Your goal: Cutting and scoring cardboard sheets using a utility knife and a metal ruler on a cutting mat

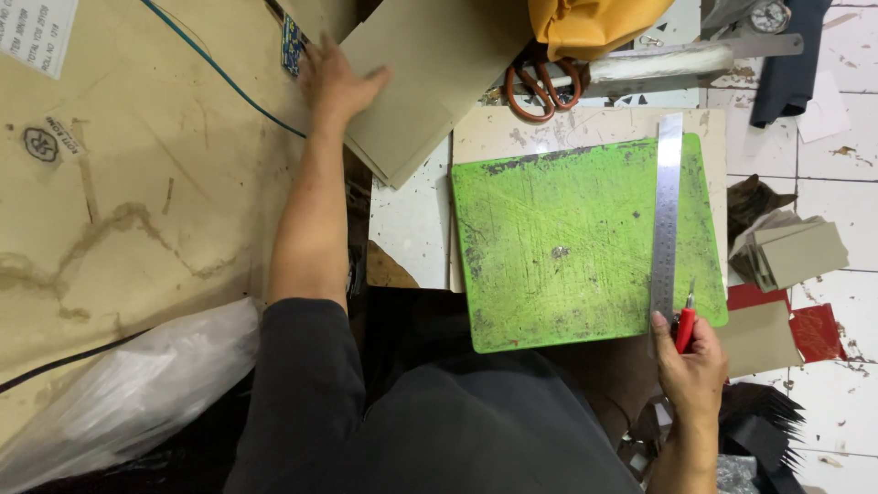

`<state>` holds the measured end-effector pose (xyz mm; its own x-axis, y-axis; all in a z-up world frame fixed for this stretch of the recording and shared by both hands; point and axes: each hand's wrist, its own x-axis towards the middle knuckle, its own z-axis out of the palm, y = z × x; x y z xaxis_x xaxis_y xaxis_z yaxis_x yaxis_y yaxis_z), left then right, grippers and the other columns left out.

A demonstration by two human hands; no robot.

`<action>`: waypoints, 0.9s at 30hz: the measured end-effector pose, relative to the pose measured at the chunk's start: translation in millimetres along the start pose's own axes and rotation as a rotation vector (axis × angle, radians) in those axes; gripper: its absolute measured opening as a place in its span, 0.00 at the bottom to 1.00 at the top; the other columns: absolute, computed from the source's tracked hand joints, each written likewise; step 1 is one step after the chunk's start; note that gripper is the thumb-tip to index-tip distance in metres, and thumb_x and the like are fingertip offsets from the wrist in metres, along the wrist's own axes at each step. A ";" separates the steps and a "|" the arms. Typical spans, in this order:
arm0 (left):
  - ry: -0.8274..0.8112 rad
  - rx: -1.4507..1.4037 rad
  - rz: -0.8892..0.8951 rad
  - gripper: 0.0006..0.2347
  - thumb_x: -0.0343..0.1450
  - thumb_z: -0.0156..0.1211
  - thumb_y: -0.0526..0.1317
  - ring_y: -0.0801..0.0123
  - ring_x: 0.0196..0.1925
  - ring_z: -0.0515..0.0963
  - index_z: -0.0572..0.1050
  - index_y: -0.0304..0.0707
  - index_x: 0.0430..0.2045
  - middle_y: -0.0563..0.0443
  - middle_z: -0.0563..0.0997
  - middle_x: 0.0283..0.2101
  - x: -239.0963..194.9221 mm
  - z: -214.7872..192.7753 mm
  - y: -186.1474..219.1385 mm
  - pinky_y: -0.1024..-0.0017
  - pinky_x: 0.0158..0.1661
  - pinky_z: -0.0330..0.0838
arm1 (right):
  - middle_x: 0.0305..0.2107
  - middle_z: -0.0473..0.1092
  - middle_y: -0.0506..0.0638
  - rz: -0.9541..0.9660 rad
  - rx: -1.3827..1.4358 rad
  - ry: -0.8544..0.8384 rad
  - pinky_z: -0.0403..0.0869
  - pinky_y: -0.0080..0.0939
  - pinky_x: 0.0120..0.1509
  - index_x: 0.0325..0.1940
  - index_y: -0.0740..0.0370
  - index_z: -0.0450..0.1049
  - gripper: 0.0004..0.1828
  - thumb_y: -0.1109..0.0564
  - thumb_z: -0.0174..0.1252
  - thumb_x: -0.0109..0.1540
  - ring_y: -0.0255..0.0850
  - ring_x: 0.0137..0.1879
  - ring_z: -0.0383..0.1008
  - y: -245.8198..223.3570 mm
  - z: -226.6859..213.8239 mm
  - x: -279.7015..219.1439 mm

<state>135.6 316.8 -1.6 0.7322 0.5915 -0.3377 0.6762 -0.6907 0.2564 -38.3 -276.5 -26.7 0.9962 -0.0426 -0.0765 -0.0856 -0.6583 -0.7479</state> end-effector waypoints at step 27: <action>-0.135 -1.736 -0.321 0.36 0.59 0.71 0.43 0.43 0.79 0.50 0.65 0.27 0.63 0.29 0.54 0.76 -141.7 42.2 -42.6 0.40 0.69 0.49 | 0.27 0.71 0.57 -0.111 -0.486 -0.074 0.68 0.54 0.40 0.49 0.64 0.73 0.19 0.44 0.60 0.74 0.53 0.32 0.68 -18.5 -9.9 9.1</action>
<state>-0.3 244.9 -2.9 0.6152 0.5051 -0.6054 0.1435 0.6833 0.7159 -27.5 -272.2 -7.1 0.9933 0.0891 -0.0736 0.0566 -0.9303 -0.3623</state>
